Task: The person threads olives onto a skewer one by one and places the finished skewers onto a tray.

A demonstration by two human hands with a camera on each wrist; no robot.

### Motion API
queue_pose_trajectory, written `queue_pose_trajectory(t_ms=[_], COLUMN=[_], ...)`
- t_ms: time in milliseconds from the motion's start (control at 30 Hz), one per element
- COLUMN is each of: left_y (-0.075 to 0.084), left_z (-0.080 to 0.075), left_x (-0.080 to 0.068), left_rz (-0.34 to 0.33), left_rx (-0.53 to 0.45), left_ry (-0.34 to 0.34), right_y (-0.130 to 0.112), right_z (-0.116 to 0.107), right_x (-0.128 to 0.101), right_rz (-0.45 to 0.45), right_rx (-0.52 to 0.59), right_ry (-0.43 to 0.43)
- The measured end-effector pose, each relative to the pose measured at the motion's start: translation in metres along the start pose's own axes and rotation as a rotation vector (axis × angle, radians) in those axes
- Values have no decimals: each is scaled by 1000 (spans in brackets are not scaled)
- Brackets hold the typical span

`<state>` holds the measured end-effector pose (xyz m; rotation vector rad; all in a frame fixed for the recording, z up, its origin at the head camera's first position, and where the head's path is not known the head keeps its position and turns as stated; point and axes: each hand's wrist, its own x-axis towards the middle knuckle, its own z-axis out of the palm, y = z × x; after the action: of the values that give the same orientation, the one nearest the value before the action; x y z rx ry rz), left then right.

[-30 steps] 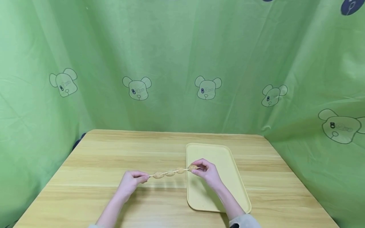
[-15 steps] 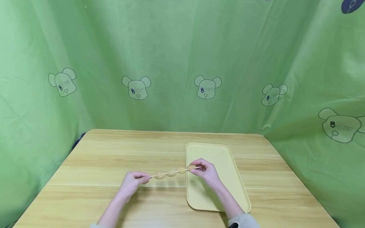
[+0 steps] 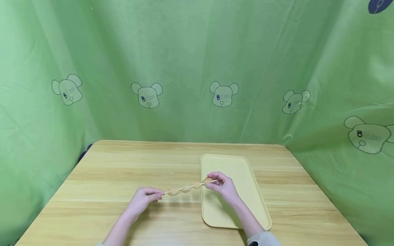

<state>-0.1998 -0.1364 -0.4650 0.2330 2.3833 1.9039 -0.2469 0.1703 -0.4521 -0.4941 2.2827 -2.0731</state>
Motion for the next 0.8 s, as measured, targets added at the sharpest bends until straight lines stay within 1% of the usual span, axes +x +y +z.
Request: queue_pose_trajectory(t_ms=[133,167,267,367,400,533,633,800], left_y=[0,1,2,2,2,4,6,5], left_z=[-2,-2,-1,3,4,10,14,23], left_x=[0,-1,-3,-5,-4,-5,-6,-5], left_rz=[16,21,63,106,115,101,87,41], left_rx=[-12,6,90,171,177,152,120,58], left_ry=[-60,-76,-128,-159,-167,-190,-226,-288], right_y=[0,0,-1,0,0,-1,-2,-4], right_z=[0,0,-1,-2,-3,-6,-8,-11], right_x=[0,0,0,-1,-1,-1,-1,0], right_rz=[15,18,18,9,4,1,6,5], right_rx=[40,48,66,75,74,53,56,99], right_ry=[15,18,25,27,27,36,58,89])
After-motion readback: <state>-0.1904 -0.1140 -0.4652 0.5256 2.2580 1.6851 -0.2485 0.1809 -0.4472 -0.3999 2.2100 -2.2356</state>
